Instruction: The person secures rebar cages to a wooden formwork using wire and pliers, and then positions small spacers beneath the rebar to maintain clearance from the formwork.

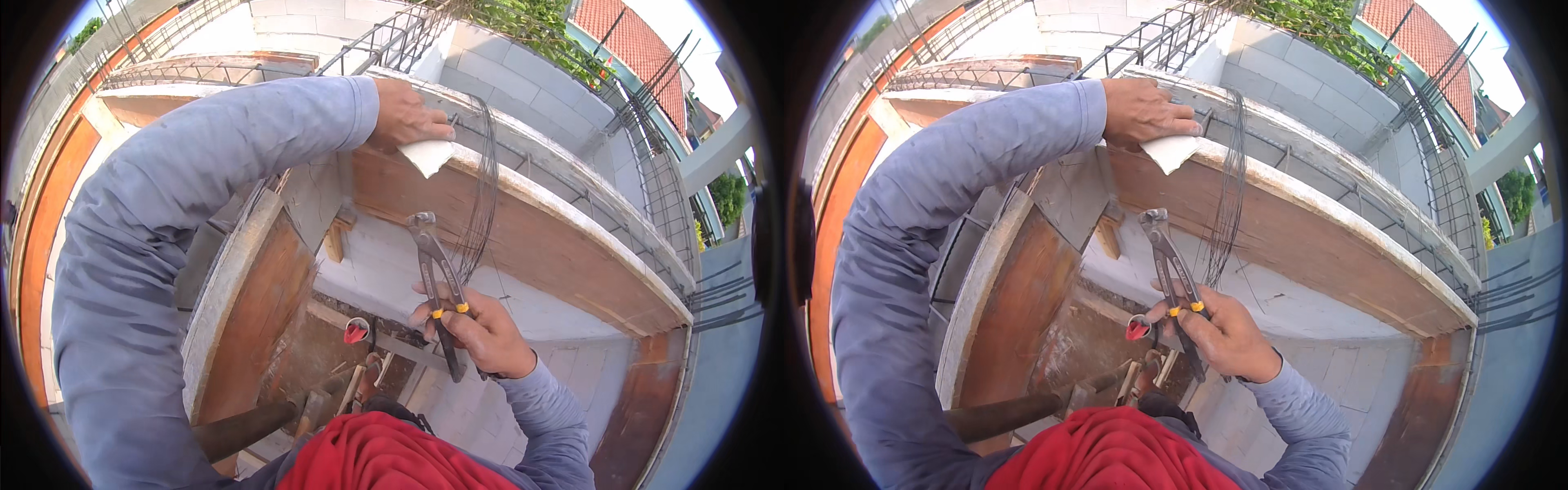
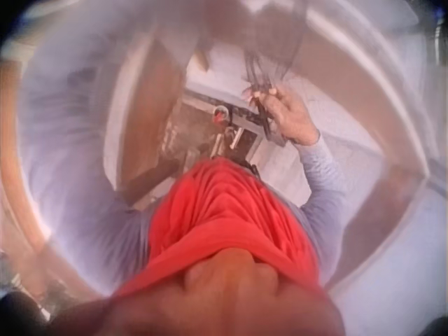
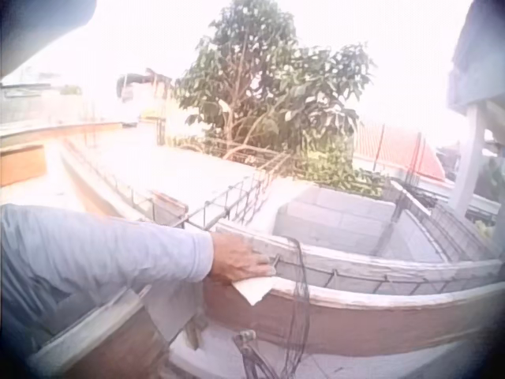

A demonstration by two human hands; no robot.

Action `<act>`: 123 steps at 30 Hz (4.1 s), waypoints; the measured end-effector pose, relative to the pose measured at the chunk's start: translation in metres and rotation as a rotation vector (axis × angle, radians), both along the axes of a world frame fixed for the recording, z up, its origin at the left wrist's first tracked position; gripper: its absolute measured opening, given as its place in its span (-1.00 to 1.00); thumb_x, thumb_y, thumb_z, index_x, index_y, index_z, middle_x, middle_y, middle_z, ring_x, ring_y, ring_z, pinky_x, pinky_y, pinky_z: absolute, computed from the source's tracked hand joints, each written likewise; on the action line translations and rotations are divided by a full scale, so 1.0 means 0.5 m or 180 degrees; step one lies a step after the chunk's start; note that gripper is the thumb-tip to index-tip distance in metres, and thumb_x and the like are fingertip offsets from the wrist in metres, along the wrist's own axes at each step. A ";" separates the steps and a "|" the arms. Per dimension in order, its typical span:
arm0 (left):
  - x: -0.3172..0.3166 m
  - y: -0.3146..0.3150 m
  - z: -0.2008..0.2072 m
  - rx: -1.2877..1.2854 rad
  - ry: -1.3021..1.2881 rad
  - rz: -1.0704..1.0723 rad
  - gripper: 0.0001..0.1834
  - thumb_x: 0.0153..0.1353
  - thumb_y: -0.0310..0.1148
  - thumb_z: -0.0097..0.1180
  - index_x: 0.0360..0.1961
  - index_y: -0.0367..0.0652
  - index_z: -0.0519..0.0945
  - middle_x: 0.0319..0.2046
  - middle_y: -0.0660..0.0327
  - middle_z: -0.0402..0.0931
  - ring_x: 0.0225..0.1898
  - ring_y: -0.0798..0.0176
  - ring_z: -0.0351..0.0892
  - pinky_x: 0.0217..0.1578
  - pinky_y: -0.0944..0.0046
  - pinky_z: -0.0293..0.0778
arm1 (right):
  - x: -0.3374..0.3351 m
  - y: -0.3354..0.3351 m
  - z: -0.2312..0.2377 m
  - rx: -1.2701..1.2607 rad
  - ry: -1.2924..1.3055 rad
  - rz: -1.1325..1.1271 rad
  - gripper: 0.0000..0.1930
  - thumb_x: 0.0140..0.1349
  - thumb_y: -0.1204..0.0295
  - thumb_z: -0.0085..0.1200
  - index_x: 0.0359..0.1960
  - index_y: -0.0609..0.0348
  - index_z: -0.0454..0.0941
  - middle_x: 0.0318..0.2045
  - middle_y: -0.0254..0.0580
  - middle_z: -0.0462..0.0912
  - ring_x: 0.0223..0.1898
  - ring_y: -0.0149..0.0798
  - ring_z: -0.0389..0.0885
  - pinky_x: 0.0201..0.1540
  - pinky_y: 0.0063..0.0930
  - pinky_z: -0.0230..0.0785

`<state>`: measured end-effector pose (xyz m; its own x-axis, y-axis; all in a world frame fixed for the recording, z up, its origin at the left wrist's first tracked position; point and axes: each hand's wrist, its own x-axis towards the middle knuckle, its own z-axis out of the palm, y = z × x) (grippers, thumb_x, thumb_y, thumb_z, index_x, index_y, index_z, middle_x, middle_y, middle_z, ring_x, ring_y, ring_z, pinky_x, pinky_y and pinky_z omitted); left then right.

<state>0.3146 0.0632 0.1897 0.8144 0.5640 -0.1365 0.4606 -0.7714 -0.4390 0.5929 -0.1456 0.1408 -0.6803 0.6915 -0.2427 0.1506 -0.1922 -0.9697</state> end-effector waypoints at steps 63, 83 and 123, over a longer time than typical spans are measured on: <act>0.004 -0.010 0.044 0.0614 0.0049 -0.1058 0.39 -0.32 0.27 0.56 0.56 0.57 -0.02 -0.03 0.35 0.34 0.10 0.24 0.39 0.13 0.15 0.27 | -0.172 0.083 -0.154 0.1954 -0.0587 -0.1256 -0.24 0.36 0.58 -0.08 0.55 0.36 -0.13 0.36 0.47 0.29 0.35 0.33 0.36 0.39 -0.14 0.22; 0.002 -0.020 0.033 0.0722 0.0098 -0.0725 0.37 -0.35 0.24 0.57 0.51 0.82 -0.04 0.14 0.39 0.41 0.20 0.26 0.42 0.31 0.19 0.31 | -0.174 0.109 -0.175 0.2991 -0.1057 -0.1828 -0.38 0.44 0.52 -0.01 0.51 0.26 0.12 -0.13 0.18 0.56 -0.17 0.13 0.60 -0.05 -0.17 0.45; -0.146 0.024 0.143 -0.1999 -0.4624 0.0965 -0.43 0.37 -0.08 0.20 0.20 -0.31 0.46 -0.25 0.17 0.59 -0.07 0.17 0.64 0.07 0.12 0.58 | -0.025 0.329 0.215 0.4797 -0.2961 -0.0823 -0.46 0.45 0.00 0.03 0.29 0.07 0.54 0.19 0.05 0.60 0.15 0.20 0.60 0.15 -0.09 0.46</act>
<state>0.2416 0.0752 0.2613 0.3293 0.8758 0.3528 0.3459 -0.4596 0.8180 0.5803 0.0191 0.2484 -0.5511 0.7129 0.4337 0.8082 0.5854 0.0645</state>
